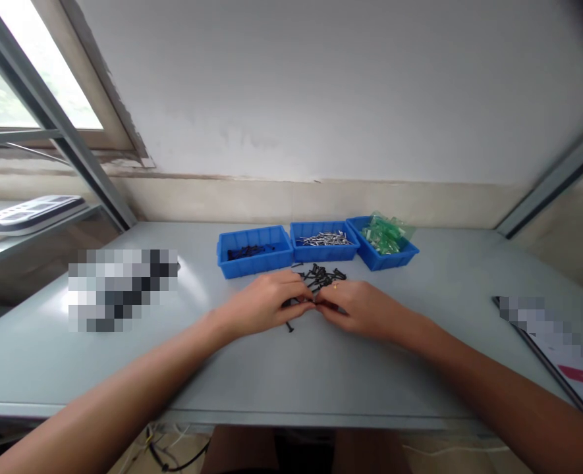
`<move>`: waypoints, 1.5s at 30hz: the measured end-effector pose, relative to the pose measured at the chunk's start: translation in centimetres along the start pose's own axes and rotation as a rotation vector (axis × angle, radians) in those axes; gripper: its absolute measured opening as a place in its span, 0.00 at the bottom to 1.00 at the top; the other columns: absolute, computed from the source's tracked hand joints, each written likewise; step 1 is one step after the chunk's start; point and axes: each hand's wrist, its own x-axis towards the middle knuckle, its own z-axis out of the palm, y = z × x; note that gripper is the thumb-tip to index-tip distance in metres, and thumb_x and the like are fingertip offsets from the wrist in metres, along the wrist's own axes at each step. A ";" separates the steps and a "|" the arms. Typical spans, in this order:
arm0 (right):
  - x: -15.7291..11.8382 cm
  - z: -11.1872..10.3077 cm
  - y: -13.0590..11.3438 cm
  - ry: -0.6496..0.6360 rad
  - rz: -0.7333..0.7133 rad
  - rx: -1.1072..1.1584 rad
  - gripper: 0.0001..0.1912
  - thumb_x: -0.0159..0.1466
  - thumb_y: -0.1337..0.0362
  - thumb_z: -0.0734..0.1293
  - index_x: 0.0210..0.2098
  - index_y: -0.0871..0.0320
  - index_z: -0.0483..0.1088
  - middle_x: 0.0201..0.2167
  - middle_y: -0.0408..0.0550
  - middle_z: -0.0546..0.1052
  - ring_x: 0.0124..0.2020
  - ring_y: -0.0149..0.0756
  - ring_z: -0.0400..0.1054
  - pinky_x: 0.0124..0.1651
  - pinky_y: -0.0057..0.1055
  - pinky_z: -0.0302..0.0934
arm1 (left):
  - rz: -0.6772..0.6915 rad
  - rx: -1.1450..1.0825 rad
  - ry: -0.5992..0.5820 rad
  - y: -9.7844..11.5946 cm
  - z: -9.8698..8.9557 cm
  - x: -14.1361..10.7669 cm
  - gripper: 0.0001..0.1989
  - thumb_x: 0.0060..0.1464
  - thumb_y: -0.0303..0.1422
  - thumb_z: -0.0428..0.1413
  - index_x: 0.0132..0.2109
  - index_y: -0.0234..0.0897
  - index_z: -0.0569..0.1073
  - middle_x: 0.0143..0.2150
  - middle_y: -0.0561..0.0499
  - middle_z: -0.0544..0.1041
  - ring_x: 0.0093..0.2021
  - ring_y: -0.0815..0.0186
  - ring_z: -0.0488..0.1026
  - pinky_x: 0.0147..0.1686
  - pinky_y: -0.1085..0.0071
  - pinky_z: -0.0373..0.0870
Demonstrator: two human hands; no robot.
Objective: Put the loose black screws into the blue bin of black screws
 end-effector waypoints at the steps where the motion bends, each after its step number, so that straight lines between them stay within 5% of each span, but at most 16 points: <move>1: 0.0 -0.1 0.1 0.013 0.007 -0.011 0.08 0.64 0.66 0.59 0.30 0.58 0.68 0.27 0.45 0.73 0.28 0.32 0.66 0.31 0.28 0.55 | -0.020 0.001 -0.009 -0.1 0.0 0.0 0.10 0.61 0.35 0.49 0.41 0.36 0.72 0.36 0.49 0.73 0.38 0.66 0.70 0.38 0.71 0.67; 10: -0.3 -0.3 -0.2 0.216 -0.094 0.040 0.09 0.65 0.65 0.59 0.39 0.58 0.70 0.29 0.46 0.74 0.31 0.33 0.68 0.37 0.29 0.59 | -0.067 -0.042 -0.063 0.1 -0.1 0.2 0.06 0.58 0.31 0.52 0.39 0.36 0.73 0.35 0.50 0.73 0.37 0.67 0.70 0.36 0.72 0.66; 14: -0.2 -0.2 0.5 0.243 0.028 0.026 0.09 0.64 0.63 0.60 0.42 0.58 0.68 0.31 0.46 0.74 0.34 0.35 0.68 0.37 0.30 0.60 | -0.151 0.102 0.119 -0.9 -1.0 0.2 0.08 0.58 0.33 0.50 0.39 0.37 0.73 0.36 0.49 0.74 0.38 0.65 0.69 0.39 0.69 0.66; 17: -0.2 0.0 1.5 0.192 0.153 -0.025 0.08 0.64 0.63 0.60 0.40 0.58 0.68 0.34 0.47 0.74 0.37 0.37 0.67 0.39 0.32 0.60 | -0.353 0.297 0.310 -2.7 -2.1 -0.1 0.09 0.58 0.35 0.50 0.39 0.36 0.73 0.36 0.48 0.74 0.39 0.61 0.69 0.41 0.64 0.65; 20: -0.3 0.5 2.3 0.102 0.213 -0.075 0.07 0.64 0.62 0.60 0.37 0.57 0.68 0.35 0.48 0.73 0.37 0.38 0.67 0.36 0.33 0.60 | -0.506 0.461 0.361 -4.3 -2.9 -0.5 0.12 0.58 0.37 0.50 0.42 0.34 0.73 0.37 0.45 0.74 0.41 0.56 0.68 0.43 0.60 0.64; 24: -0.4 1.0 2.6 0.047 0.227 -0.093 0.07 0.63 0.62 0.60 0.36 0.57 0.69 0.35 0.48 0.72 0.38 0.39 0.67 0.36 0.33 0.60 | -0.465 0.511 0.312 -4.4 -2.7 -0.6 0.17 0.58 0.37 0.50 0.50 0.31 0.70 0.42 0.42 0.73 0.44 0.54 0.67 0.45 0.58 0.64; 31: -0.2 1.0 2.6 0.063 0.240 -0.113 0.05 0.63 0.66 0.61 0.36 0.57 0.69 0.35 0.48 0.72 0.39 0.39 0.67 0.38 0.33 0.61 | -0.117 0.177 0.049 -1.3 -1.0 0.1 0.12 0.60 0.33 0.47 0.47 0.36 0.71 0.40 0.47 0.72 0.43 0.62 0.68 0.43 0.66 0.66; 35: -0.2 1.1 2.6 0.058 0.234 -0.145 0.05 0.63 0.67 0.61 0.36 0.57 0.69 0.34 0.48 0.72 0.38 0.39 0.67 0.37 0.33 0.60 | -0.113 0.122 -0.042 -0.9 -0.5 0.0 0.12 0.60 0.33 0.47 0.46 0.37 0.72 0.39 0.48 0.72 0.42 0.63 0.69 0.41 0.67 0.67; 45: -0.4 1.3 3.0 0.103 0.256 -0.212 0.04 0.62 0.66 0.62 0.34 0.58 0.68 0.34 0.49 0.71 0.40 0.41 0.66 0.41 0.36 0.61 | -0.135 0.097 -0.056 -0.9 -0.6 0.1 0.11 0.58 0.28 0.46 0.41 0.36 0.73 0.38 0.48 0.72 0.40 0.65 0.69 0.39 0.70 0.66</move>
